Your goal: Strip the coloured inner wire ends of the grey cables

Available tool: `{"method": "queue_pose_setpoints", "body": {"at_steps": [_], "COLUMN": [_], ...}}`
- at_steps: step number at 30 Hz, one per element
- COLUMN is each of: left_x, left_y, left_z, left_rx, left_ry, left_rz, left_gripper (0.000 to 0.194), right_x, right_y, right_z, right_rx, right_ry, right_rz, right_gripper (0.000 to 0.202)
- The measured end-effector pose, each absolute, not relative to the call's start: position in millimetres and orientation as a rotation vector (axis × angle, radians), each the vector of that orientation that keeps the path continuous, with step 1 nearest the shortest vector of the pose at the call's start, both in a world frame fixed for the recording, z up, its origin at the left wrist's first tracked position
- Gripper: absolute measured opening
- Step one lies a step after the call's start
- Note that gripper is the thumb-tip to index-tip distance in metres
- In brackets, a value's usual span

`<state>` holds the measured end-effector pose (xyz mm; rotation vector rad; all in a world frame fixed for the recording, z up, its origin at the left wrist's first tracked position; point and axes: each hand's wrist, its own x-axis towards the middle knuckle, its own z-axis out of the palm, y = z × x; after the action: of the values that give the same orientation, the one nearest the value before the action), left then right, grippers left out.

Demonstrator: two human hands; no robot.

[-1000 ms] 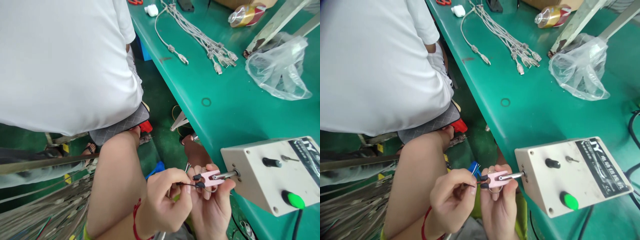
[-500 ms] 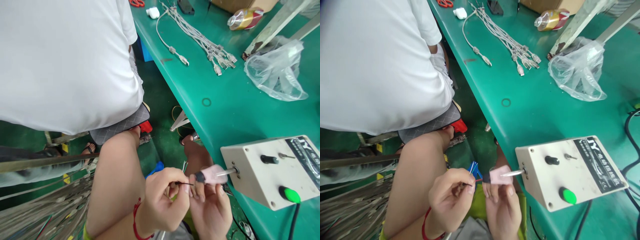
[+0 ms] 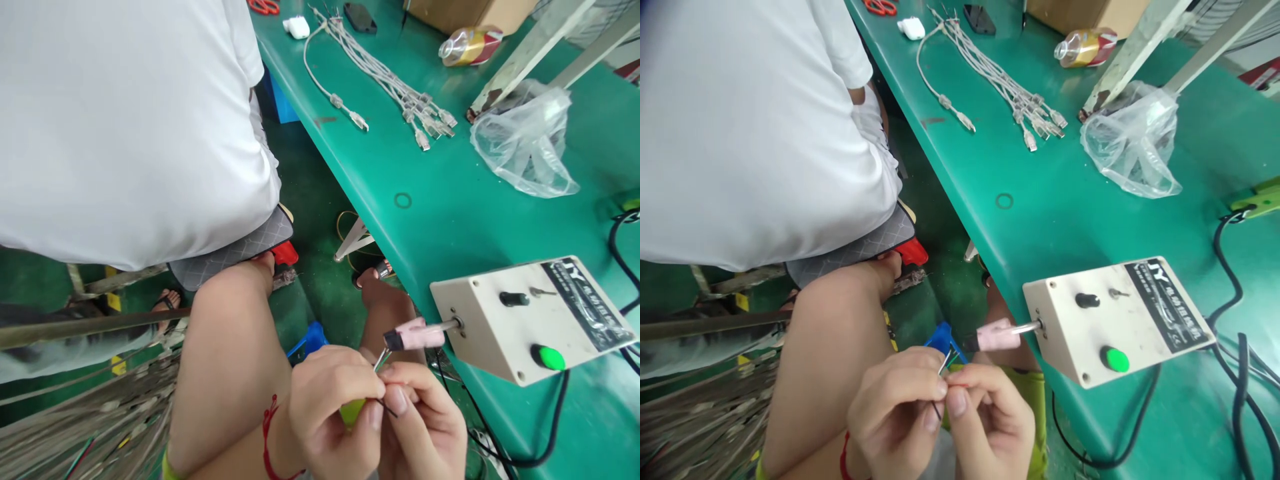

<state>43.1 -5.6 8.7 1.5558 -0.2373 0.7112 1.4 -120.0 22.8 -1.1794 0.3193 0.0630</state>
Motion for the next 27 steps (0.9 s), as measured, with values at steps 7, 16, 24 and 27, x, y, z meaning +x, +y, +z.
{"method": "queue_pose_setpoints", "body": {"at_steps": [7, 16, 24, 27], "left_x": [46.6, 49.5, 50.5, 52.7], "left_y": [3.0, 10.9, 16.5, 15.8], "left_z": [11.5, 11.2, 9.1, 5.6], "left_rx": [1.472, 1.607, 1.535, 1.304], "left_ry": [-0.333, -0.287, -0.207, -0.021], "left_rz": [0.584, 0.604, 0.399, 0.291], "left_gripper": [0.010, 0.026, 0.016, 0.012], "right_x": [15.8, 45.9, 50.5, 36.2], "right_y": [-119.9, -114.3, -115.4, -115.9], "right_z": [26.7, 19.4, 11.5, -0.3], "right_rx": [-1.167, -1.040, -0.896, -1.206], "right_ry": [0.318, 0.413, 0.249, 0.076], "right_rz": [0.112, 0.013, 0.064, -0.077], "right_gripper": [0.016, 0.044, 0.045, 0.041]}}
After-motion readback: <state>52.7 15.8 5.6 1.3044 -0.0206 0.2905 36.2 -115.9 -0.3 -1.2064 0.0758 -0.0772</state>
